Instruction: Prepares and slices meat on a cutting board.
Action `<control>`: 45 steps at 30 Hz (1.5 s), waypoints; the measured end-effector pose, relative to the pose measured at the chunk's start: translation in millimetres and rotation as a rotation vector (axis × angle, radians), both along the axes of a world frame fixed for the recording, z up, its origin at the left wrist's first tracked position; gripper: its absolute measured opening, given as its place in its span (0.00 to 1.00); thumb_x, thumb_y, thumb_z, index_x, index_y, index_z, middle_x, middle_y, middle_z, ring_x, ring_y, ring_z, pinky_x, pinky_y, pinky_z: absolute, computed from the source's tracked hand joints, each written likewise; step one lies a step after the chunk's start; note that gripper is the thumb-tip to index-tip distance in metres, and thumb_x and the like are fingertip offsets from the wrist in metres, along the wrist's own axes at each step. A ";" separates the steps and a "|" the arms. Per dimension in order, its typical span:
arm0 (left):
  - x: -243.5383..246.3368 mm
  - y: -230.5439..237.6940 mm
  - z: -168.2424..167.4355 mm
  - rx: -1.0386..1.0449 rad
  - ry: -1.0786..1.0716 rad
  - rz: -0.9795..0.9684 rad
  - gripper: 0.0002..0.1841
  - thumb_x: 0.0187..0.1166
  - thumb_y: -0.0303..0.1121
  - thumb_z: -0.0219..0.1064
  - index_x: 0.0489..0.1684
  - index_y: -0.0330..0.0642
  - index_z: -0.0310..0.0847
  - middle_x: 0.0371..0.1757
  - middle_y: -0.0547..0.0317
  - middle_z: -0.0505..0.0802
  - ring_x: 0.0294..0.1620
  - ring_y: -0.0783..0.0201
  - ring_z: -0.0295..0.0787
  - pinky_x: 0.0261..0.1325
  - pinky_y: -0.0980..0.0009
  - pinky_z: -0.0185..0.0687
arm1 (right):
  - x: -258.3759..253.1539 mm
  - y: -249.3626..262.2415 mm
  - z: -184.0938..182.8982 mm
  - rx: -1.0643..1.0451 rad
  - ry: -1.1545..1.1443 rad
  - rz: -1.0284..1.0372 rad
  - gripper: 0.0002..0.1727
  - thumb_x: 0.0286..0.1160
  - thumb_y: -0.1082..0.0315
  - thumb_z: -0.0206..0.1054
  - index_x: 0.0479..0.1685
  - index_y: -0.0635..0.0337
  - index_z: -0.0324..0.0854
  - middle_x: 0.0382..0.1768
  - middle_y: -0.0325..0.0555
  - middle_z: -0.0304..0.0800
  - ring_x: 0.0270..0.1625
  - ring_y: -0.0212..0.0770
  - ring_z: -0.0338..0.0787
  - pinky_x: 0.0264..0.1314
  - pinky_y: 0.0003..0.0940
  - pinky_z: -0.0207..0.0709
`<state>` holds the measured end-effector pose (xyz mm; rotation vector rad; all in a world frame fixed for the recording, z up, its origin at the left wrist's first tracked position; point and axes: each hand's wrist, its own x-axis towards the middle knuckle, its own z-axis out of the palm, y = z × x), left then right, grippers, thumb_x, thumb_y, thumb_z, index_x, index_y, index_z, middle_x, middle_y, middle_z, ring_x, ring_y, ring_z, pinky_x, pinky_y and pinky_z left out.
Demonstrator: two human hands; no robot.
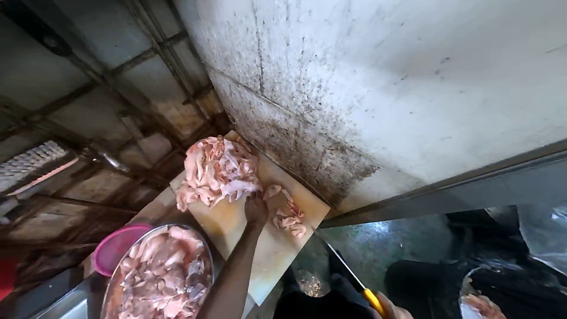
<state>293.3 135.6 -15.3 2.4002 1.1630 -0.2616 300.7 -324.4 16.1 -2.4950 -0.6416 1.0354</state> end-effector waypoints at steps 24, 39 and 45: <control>-41.6 19.5 49.5 -0.209 -0.189 0.138 0.13 0.88 0.34 0.60 0.56 0.36 0.87 0.49 0.41 0.93 0.52 0.46 0.92 0.62 0.44 0.85 | 92.0 149.1 0.7 -0.163 -0.092 0.344 0.26 0.86 0.44 0.54 0.77 0.43 0.76 0.56 0.56 0.93 0.57 0.63 0.92 0.57 0.67 0.82; -197.1 -107.8 -1.1 -0.464 -0.265 0.464 0.17 0.78 0.32 0.68 0.64 0.41 0.84 0.59 0.52 0.93 0.58 0.62 0.92 0.66 0.60 0.87 | 29.2 83.2 -20.0 0.085 -0.116 0.261 0.23 0.80 0.46 0.64 0.57 0.55 0.85 0.28 0.51 0.90 0.31 0.54 0.92 0.35 0.58 0.85; -202.0 -118.3 -5.5 -0.178 -0.350 0.287 0.13 0.74 0.25 0.66 0.52 0.42 0.92 0.57 0.50 0.92 0.51 0.63 0.92 0.58 0.69 0.90 | 19.9 114.4 -11.9 -0.003 -0.077 0.404 0.22 0.81 0.44 0.62 0.60 0.50 0.84 0.32 0.50 0.92 0.35 0.54 0.94 0.39 0.58 0.86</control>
